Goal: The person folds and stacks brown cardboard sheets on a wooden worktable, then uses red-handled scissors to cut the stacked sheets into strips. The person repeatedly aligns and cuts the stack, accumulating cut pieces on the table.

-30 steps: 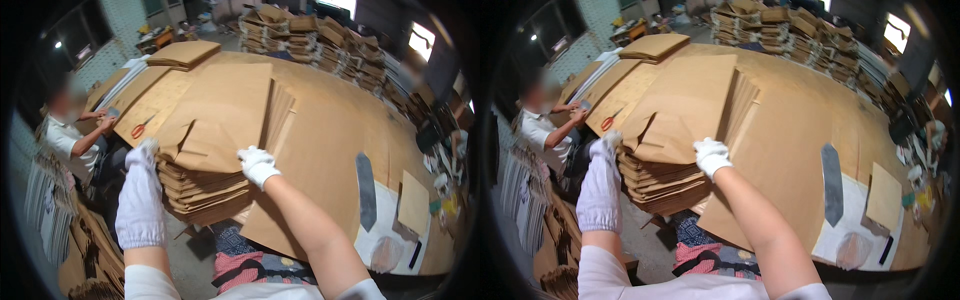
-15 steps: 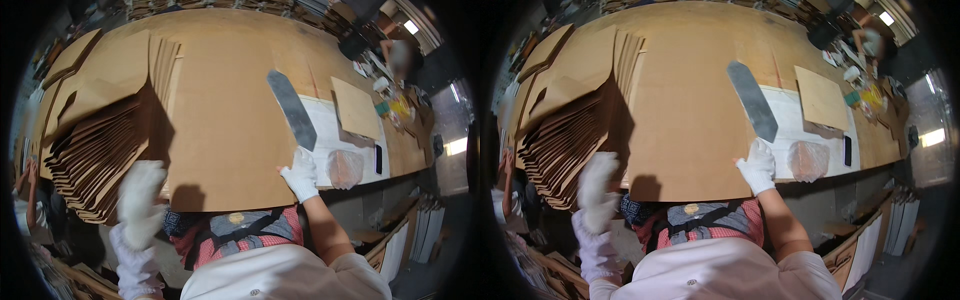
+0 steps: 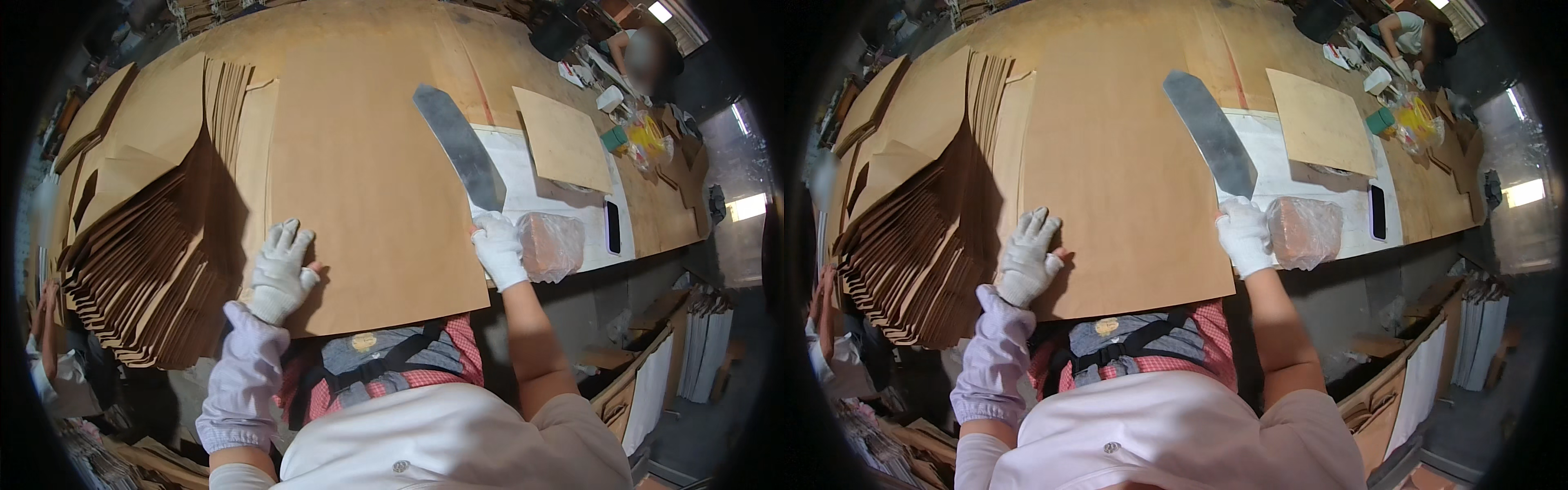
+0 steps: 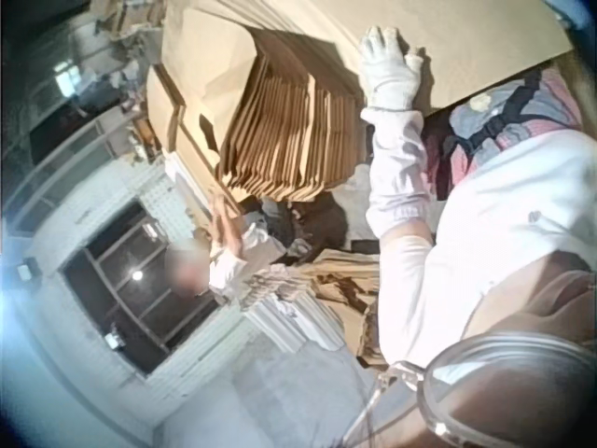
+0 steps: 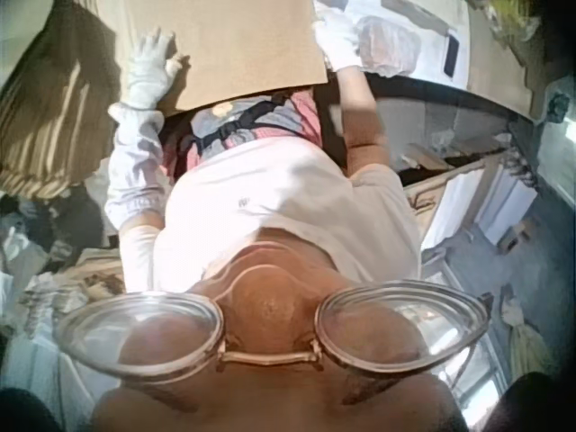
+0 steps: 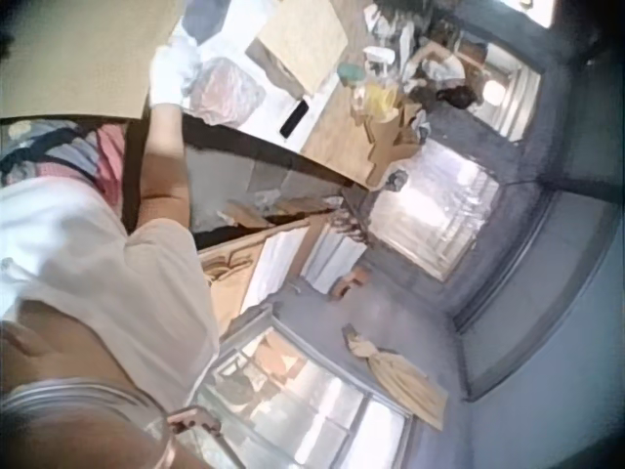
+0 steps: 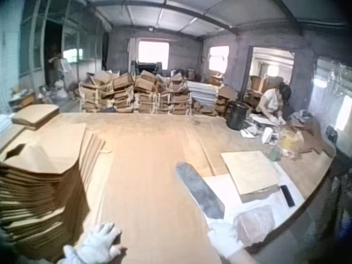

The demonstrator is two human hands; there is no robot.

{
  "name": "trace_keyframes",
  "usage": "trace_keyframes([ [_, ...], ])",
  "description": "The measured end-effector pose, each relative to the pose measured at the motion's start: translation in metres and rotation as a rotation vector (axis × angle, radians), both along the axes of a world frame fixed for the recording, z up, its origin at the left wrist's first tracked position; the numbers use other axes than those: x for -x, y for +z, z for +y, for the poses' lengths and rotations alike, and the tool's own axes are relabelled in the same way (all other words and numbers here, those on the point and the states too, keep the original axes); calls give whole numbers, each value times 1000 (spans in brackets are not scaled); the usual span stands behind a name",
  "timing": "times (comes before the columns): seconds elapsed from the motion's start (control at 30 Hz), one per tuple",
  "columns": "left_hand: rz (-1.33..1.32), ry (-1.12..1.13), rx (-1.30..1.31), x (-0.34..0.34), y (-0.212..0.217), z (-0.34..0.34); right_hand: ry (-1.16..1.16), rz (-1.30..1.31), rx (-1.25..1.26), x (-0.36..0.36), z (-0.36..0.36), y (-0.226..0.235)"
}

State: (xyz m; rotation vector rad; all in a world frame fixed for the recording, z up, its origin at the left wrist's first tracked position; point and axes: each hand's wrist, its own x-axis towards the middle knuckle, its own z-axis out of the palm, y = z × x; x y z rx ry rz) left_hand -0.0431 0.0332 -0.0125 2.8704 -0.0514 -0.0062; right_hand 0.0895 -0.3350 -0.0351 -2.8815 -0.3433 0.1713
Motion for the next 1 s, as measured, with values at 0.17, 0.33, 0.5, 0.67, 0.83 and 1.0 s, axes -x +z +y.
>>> trace_keyframes([
  [0.17,2,-105,412,6,-13,52,314,-434,-545,2,-6,-16],
  [0.33,162,-108,134,12,31,49,557,-315,-340,-2,-23,-33],
  [0.5,217,9,667,24,-9,88,485,79,-420,-24,-24,-9],
  [0.67,195,726,291,-11,-12,34,-32,222,-235,-31,-9,-15],
  [0.83,117,842,221,-12,-18,20,-139,71,-146,-8,27,5],
  [1.0,27,751,-96,-20,-20,9,25,-434,-20,11,17,-34],
])
